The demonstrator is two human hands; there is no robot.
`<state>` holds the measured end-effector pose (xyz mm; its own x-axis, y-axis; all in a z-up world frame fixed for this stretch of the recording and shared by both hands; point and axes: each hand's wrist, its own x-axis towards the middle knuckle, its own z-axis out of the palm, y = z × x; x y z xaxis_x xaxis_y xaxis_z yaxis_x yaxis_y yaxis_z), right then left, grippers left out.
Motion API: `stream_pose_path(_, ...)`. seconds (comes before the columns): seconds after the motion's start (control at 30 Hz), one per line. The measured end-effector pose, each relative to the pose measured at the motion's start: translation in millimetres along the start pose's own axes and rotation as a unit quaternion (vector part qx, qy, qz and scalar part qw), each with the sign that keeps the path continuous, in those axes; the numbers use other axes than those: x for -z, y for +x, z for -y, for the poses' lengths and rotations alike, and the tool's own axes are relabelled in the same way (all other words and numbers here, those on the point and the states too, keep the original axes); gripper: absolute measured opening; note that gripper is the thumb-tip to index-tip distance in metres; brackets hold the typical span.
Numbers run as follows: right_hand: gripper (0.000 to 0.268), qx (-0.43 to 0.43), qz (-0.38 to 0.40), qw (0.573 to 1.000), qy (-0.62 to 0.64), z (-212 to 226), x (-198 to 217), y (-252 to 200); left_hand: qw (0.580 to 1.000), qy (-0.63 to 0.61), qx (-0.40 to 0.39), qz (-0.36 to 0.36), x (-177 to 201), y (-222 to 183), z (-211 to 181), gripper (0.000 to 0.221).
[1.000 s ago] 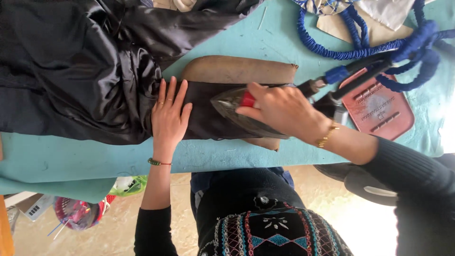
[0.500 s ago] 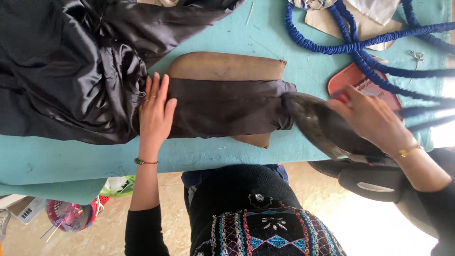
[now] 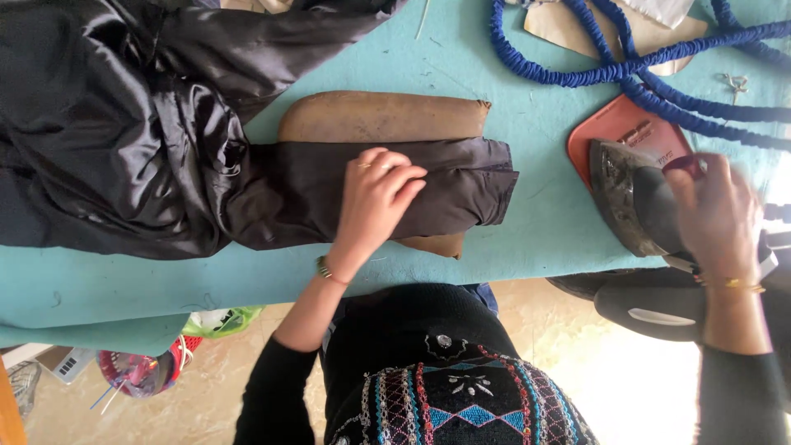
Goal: Pressing a black garment using a steam iron and a pressing ham
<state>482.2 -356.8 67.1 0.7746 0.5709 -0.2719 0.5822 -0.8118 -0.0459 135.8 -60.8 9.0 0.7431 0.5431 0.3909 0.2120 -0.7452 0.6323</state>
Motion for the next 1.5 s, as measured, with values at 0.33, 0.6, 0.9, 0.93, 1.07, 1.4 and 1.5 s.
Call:
stream_pose_path(0.33, 0.033, 0.272, -0.198, 0.895, 0.293, 178, -87, -24, 0.997, 0.074, 0.000, 0.032, -63, -8, 25, 0.007)
stream_pose_path(0.6, 0.054, 0.241, -0.141, 0.891, 0.357, 205, -147, -4, 0.995, 0.088, 0.008, 0.039, -55, -4, 21, 0.011)
stream_pose_path(0.9, 0.063, 0.243, -0.143, 0.897, 0.342, 199, -160, 1, 0.994, 0.037, 0.053, 0.083, -46, 8, 17, 0.011)
stream_pose_path(0.93, 0.063, 0.244, -0.145, 0.896, 0.341, 199, -160, 1, 0.994, 0.022, 0.058, 0.090, -46, 8, 19, 0.011)
stream_pose_path(1.07, 0.063, 0.243, -0.150, 0.897, 0.339, 199, -160, 1, 0.990, -0.003, 0.080, 0.119, -41, 13, 19, 0.010)
stream_pose_path(1.4, 0.063, 0.238, -0.148, 0.897, 0.341, 200, -161, 0, 0.995, 0.025, 0.027, 0.091, -39, 17, 9, 0.012)
stream_pose_path(1.5, 0.064, 0.238, -0.149, 0.898, 0.338, 199, -162, 1, 0.994, 0.041, 0.019, 0.102, -46, 13, 10, 0.012)
